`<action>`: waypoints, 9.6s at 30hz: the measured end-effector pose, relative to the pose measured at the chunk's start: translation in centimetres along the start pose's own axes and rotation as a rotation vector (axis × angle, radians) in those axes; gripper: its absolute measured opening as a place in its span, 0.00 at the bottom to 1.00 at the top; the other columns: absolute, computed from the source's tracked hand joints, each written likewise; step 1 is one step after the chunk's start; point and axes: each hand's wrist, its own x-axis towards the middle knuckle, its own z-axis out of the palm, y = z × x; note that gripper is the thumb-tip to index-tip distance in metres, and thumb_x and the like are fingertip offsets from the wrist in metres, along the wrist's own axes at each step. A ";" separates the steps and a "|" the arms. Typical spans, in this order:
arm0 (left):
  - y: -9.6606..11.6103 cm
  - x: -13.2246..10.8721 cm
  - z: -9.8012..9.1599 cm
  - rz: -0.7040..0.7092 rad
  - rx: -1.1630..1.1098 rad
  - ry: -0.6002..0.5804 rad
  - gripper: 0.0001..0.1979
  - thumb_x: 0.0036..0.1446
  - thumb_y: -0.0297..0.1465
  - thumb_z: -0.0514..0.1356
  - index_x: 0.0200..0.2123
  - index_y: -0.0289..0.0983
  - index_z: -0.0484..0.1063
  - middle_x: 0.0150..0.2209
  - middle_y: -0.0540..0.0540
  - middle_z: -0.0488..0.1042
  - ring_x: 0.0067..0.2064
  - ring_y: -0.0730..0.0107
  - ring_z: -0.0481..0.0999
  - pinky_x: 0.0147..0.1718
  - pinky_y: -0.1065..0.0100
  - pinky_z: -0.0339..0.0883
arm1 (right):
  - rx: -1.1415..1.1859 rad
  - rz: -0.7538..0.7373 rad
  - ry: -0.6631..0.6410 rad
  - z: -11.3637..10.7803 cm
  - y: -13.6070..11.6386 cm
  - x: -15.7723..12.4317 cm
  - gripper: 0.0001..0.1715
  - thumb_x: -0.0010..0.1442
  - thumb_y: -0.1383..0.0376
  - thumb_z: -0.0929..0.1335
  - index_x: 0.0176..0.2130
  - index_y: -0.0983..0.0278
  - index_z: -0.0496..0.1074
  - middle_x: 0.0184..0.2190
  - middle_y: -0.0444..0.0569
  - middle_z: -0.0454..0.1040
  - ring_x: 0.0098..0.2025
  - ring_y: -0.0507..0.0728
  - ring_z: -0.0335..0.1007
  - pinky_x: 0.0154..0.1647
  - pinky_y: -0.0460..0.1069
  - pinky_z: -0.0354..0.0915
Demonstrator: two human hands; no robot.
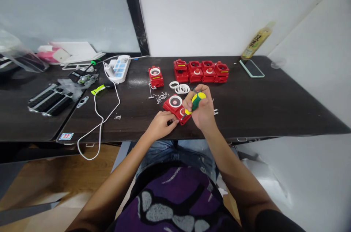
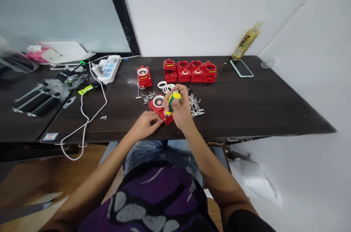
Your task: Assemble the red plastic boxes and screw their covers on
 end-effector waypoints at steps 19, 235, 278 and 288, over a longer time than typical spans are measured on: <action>0.1 0.1 0.0 0.016 0.004 0.004 0.12 0.69 0.33 0.59 0.31 0.38 0.74 0.31 0.50 0.76 0.36 0.68 0.75 0.39 0.63 0.57 | 0.008 0.008 -0.025 0.0 0.8 -0.2 0.27 0.54 0.50 0.81 0.39 0.56 0.65 0.27 0.37 0.71 0.26 0.49 0.64 0.27 0.45 0.63; -7.5 5.2 -4.6 -0.148 0.224 0.340 0.10 0.68 0.31 0.59 0.42 0.39 0.82 0.41 0.41 0.82 0.42 0.57 0.76 0.48 0.58 0.68 | -0.875 0.248 0.075 -7.6 5.5 -0.8 0.20 0.63 0.59 0.68 0.53 0.60 0.77 0.46 0.53 0.84 0.47 0.64 0.81 0.52 0.61 0.75; -2.1 2.7 -3.8 0.051 -0.397 -0.021 0.37 0.48 0.39 0.78 0.60 0.44 0.72 0.61 0.40 0.75 0.62 0.50 0.74 0.64 0.49 0.65 | -0.770 0.378 -0.027 -8.4 3.7 -0.8 0.20 0.61 0.61 0.72 0.53 0.61 0.77 0.52 0.55 0.84 0.55 0.64 0.82 0.64 0.64 0.72; -2.3 1.7 -3.8 -0.042 -0.844 0.216 0.36 0.41 0.39 0.81 0.54 0.40 0.76 0.52 0.41 0.80 0.52 0.56 0.81 0.54 0.59 0.74 | -0.947 0.320 -0.048 -8.9 3.9 -0.8 0.22 0.57 0.64 0.76 0.52 0.61 0.78 0.50 0.55 0.84 0.51 0.64 0.82 0.55 0.60 0.77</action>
